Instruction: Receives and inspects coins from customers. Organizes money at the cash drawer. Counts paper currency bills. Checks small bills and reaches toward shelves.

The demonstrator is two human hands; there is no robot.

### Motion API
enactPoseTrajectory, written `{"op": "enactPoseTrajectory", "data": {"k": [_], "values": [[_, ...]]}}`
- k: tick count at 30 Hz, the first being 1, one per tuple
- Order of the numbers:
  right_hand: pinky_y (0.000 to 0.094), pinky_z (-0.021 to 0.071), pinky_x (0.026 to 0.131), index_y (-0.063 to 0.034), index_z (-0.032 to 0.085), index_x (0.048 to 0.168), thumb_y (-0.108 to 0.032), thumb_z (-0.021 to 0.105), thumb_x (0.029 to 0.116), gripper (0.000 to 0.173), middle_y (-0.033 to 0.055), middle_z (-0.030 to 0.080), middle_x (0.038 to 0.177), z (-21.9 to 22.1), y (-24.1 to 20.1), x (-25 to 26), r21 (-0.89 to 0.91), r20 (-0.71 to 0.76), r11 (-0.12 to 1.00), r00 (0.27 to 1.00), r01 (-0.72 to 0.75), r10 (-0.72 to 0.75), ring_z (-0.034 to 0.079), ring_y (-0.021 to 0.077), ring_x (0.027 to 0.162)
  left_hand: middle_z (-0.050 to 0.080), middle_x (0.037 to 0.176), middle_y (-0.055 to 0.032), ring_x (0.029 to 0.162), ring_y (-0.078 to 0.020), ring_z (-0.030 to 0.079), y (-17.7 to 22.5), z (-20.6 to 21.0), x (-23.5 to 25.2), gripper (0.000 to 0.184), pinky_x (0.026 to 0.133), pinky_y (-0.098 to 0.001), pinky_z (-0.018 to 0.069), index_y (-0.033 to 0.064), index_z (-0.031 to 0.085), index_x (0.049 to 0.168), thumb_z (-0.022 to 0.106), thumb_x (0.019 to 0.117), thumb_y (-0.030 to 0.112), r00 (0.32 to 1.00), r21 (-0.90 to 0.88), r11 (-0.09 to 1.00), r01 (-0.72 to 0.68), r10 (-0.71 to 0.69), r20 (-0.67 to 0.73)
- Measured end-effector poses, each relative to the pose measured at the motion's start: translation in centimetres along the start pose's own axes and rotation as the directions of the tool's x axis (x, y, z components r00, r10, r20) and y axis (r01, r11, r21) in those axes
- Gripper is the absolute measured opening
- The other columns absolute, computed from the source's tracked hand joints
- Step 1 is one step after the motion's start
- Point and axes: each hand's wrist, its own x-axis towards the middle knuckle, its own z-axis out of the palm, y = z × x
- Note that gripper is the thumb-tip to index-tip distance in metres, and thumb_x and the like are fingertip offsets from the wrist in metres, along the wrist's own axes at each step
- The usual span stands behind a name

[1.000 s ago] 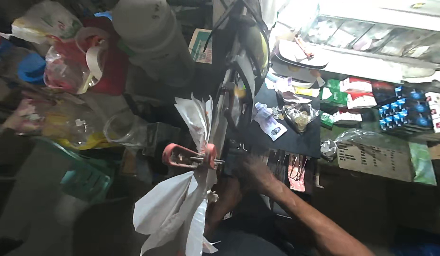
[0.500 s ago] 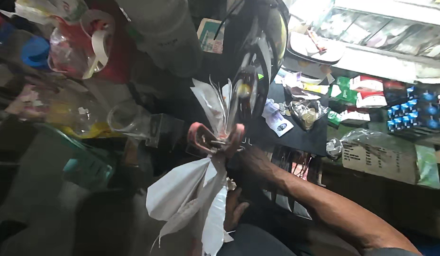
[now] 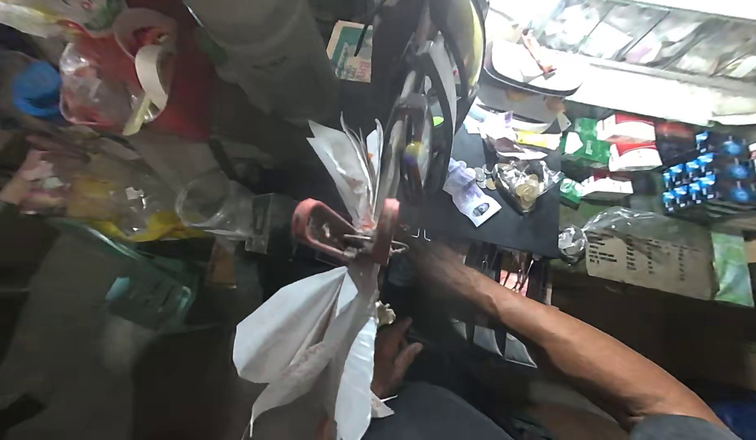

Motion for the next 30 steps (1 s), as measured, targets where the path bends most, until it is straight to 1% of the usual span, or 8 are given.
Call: {"op": "enactPoseTrajectory", "data": {"k": [4, 11, 16, 20, 23, 25, 27, 30], "values": [[0.0561, 0.0454, 0.106, 0.0049, 0.056, 0.138, -0.008, 0.046, 0.1046, 0.037, 0.0269, 0.055, 0.142, 1.0, -0.7, 0.2, -0.019, -0.078, 0.999, 0.996, -0.047, 0.045, 0.054, 0.0434, 0.131, 0.073, 0.092, -0.0138, 0.080, -0.0211, 0.070, -0.7, -0.1, 0.0, 0.046, 0.081, -0.0368, 0.0584, -0.0044, 0.063, 0.134, 0.064, 0.0996, 0.026, 0.999, 0.009, 1.000, 0.009, -0.009, 0.044], [0.0574, 0.0508, 0.099, 0.0044, 0.057, 0.137, -0.012, 0.047, 0.1050, 0.037, 0.0273, 0.059, 0.135, 1.2, -0.9, 0.4, 0.008, -0.164, 0.998, 0.984, -0.062, 0.063, 0.060, 0.0433, 0.123, 0.074, 0.100, -0.0075, 0.087, -0.0157, 0.071, -1.1, -0.5, 0.0, 0.044, 0.086, -0.0340, 0.0588, 0.0031, 0.065, 0.133, 0.060, 0.1028, 0.034, 0.996, 0.040, 0.999, -0.004, 0.000, 0.088], [0.0561, 0.0478, 0.105, 0.0075, 0.055, 0.138, -0.011, 0.047, 0.1048, 0.039, 0.0297, 0.056, 0.139, 1.5, -1.2, 0.6, 0.013, -0.198, 0.997, 0.977, -0.072, 0.074, 0.057, 0.0433, 0.128, 0.071, 0.122, -0.0143, 0.112, -0.0236, 0.068, 0.1, -1.4, 0.4, 0.050, 0.105, -0.0396, 0.0494, 0.0015, 0.061, 0.138, 0.057, 0.1036, 0.036, 0.960, 0.030, 0.985, 0.171, -0.173, 0.221], [0.0564, 0.0527, 0.095, 0.0081, 0.062, 0.128, -0.010, 0.046, 0.1048, 0.034, 0.0289, 0.063, 0.127, 1.4, -0.9, 0.7, 0.007, -0.203, 0.999, 0.978, -0.051, 0.051, 0.064, 0.0433, 0.116, 0.074, 0.110, -0.0095, 0.096, -0.0171, 0.072, -3.5, 0.7, -0.2, 0.043, 0.089, -0.0370, 0.0588, 0.0062, 0.066, 0.132, 0.059, 0.1028, 0.037, 0.996, 0.081, 0.994, -0.071, 0.067, 0.051], [0.0568, 0.0522, 0.097, 0.0060, 0.060, 0.132, -0.013, 0.047, 0.1042, 0.036, 0.0276, 0.062, 0.131, 1.3, -0.9, 0.3, 0.068, -0.223, 0.996, 0.973, -0.053, 0.067, 0.062, 0.0437, 0.121, 0.074, 0.111, -0.0079, 0.097, -0.0134, 0.071, -3.9, 0.7, -0.2, 0.044, 0.091, -0.0339, 0.0579, 0.0070, 0.065, 0.134, 0.061, 0.1020, 0.037, 0.998, -0.013, 1.000, -0.026, 0.027, 0.051], [0.0572, 0.0543, 0.095, 0.0052, 0.064, 0.127, -0.009, 0.053, 0.1009, 0.032, 0.0270, 0.066, 0.127, 1.8, -1.0, -1.2, 0.131, -0.363, 0.991, 0.930, -0.019, 0.066, 0.065, 0.0443, 0.118, 0.073, 0.114, -0.0082, 0.098, -0.0105, 0.070, -3.0, 0.3, -0.1, 0.045, 0.093, -0.0297, 0.0572, 0.0046, 0.064, 0.136, 0.063, 0.1014, 0.035, 0.993, -0.173, 0.980, 0.094, -0.078, 0.094], [0.0547, 0.0597, 0.086, 0.0062, 0.070, 0.115, -0.003, 0.063, 0.0917, 0.025, 0.0247, 0.073, 0.111, 2.9, -0.7, -3.0, 0.206, -0.617, 0.976, 0.784, 0.074, 0.070, 0.073, 0.0408, 0.101, 0.073, 0.112, -0.0116, 0.093, -0.0124, 0.072, -1.1, -0.2, 0.5, 0.042, 0.088, -0.0299, 0.0597, -0.0026, 0.062, 0.134, 0.061, 0.1024, 0.026, 0.982, -0.374, 0.912, 0.171, -0.129, 0.135], [0.0355, 0.0610, 0.089, 0.0063, 0.071, 0.115, -0.003, 0.065, 0.0913, 0.026, 0.0150, 0.076, 0.106, 3.4, -0.6, -5.8, 0.483, -0.740, 0.853, 0.613, 0.197, 0.278, 0.075, 0.0187, 0.096, 0.072, 0.116, -0.0154, 0.097, -0.0157, 0.072, 0.8, 0.5, 2.0, 0.044, 0.088, -0.0316, 0.0599, -0.0095, 0.057, 0.135, 0.053, 0.1059, 0.023, 0.990, -0.565, 0.818, 0.105, -0.035, 0.133]]}}
